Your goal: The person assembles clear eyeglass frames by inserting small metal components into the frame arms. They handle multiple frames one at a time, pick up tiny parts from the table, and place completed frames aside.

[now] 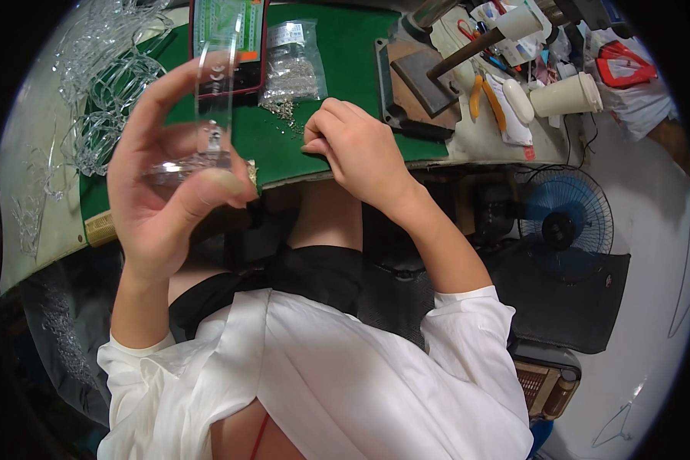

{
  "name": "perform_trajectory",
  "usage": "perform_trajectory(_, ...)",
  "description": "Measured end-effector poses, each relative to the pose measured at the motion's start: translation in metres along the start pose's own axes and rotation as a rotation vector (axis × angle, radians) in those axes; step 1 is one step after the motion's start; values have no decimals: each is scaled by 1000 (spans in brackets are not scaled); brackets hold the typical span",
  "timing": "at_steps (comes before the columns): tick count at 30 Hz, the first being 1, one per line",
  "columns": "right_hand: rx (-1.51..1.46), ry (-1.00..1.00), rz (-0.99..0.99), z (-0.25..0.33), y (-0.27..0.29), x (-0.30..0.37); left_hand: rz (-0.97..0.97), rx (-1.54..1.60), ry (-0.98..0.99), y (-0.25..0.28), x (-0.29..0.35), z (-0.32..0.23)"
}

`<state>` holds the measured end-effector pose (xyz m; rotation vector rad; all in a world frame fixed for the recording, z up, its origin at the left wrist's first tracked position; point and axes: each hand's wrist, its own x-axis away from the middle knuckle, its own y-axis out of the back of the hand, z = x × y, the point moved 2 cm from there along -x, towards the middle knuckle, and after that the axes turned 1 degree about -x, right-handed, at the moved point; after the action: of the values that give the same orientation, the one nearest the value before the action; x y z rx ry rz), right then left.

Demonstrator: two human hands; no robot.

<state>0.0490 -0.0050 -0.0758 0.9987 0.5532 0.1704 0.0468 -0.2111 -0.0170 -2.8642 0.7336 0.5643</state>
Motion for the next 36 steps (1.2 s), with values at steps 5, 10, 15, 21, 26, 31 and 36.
perform_trajectory(5,-436,-27,-142,12,28,-11,115,-21,32,-15,1,6)
perform_trajectory(10,-312,-78,-68,2,27,-14,59,2,17,-9,-2,1)
perform_trajectory(15,-140,-56,12,-7,5,0,-14,57,4,-3,-2,-1)
perform_trajectory(21,-50,-4,42,0,4,-2,-7,60,20,-3,0,-1)
perform_trajectory(26,-335,-94,-33,2,11,-2,57,22,22,-7,0,4)
perform_trajectory(31,-782,136,-266,38,55,-12,124,33,63,-24,1,8)
perform_trajectory(36,-664,177,-292,52,60,-12,145,-14,60,-31,1,9)
